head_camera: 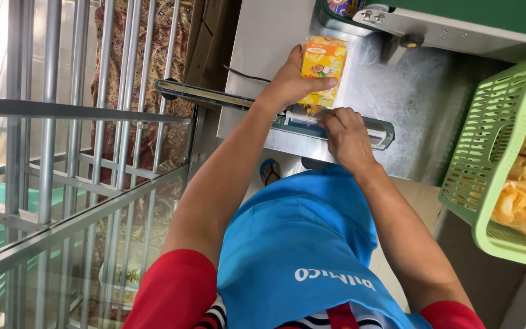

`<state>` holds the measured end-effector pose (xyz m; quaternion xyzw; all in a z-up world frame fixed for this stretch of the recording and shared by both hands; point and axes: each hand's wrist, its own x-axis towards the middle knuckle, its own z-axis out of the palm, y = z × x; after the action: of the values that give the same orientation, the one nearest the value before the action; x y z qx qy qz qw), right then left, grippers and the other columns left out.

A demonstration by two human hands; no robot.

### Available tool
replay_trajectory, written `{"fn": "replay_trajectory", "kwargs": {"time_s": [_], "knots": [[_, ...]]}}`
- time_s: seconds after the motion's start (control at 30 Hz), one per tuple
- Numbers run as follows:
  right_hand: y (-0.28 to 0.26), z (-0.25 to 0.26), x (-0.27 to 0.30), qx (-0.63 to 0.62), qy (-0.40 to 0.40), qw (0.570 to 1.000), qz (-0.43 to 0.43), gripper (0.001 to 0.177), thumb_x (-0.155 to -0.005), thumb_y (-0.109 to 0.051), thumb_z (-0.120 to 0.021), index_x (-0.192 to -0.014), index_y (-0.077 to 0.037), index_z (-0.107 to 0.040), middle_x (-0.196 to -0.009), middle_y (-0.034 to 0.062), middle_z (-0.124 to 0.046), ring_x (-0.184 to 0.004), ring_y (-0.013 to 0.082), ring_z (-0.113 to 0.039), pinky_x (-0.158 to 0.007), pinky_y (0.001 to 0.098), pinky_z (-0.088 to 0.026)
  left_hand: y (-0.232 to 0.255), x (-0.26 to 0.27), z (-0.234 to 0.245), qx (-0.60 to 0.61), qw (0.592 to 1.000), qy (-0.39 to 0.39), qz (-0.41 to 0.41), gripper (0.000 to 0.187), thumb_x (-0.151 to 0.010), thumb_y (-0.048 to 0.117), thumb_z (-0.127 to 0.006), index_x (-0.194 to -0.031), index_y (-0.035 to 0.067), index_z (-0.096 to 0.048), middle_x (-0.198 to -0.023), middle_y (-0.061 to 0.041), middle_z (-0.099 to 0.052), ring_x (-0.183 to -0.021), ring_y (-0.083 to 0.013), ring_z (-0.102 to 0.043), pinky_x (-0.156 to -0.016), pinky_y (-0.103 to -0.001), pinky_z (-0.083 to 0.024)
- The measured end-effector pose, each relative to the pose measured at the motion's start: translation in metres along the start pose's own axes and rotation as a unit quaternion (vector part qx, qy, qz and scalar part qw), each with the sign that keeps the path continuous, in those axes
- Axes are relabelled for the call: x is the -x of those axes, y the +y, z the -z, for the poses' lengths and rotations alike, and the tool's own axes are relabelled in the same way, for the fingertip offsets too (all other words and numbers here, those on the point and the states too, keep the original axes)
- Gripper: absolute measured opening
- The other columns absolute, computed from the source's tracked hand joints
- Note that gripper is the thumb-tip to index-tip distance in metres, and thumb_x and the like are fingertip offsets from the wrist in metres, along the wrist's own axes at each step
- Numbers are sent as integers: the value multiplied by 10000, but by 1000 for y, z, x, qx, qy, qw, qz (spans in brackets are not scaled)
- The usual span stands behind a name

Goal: The person is sealing bags of chips using a manual heat sealer at a packaging station.

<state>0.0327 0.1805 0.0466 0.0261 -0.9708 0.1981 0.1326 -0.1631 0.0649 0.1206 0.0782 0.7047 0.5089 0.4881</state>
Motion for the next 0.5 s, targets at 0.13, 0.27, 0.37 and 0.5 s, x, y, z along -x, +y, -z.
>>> {"fn": "replay_trajectory", "kwargs": {"time_s": [0.13,0.27,0.37,0.5], "knots": [[-2,3,-4,9,11,1000,9,64,-1015,-17,-682,-1074,-19,-658,-994,128,-580,-864,328,-529,-706,425,-400,-4,-4,1,30,1000,-7,-6,999,-621,368,-887,-1432,141,-351,-1296,-42,-694,-1093,-171,-729,-865,-310,-648],[-1,3,-6,23,16,999,18,70,-1019,-10,-675,-1087,-17,-661,-1028,131,-604,-872,319,-543,-722,413,-413,0,1,1,36,999,-4,7,1059,-623,350,-884,-1487,139,-312,-1304,-43,-691,-1101,-173,-721,-879,-314,-644],[-6,9,-13,13,22,1000,13,203,-1002,42,-666,-1192,-29,-676,-992,110,-567,-901,304,-531,-732,406,-401,0,-1,1,39,999,0,20,1129,-631,346,-878,-1548,141,-253,-1342,-60,-675,-1131,-183,-714,-873,-319,-640],[-9,21,-27,29,36,999,20,161,-979,53,-673,-1121,-17,-642,-1018,132,-563,-938,321,-534,-741,424,-412,7,5,4,97,994,19,48,931,-646,347,-852,-1427,139,-390,-1283,-61,-714,-1042,-172,-748,-842,-315,-626]]}}
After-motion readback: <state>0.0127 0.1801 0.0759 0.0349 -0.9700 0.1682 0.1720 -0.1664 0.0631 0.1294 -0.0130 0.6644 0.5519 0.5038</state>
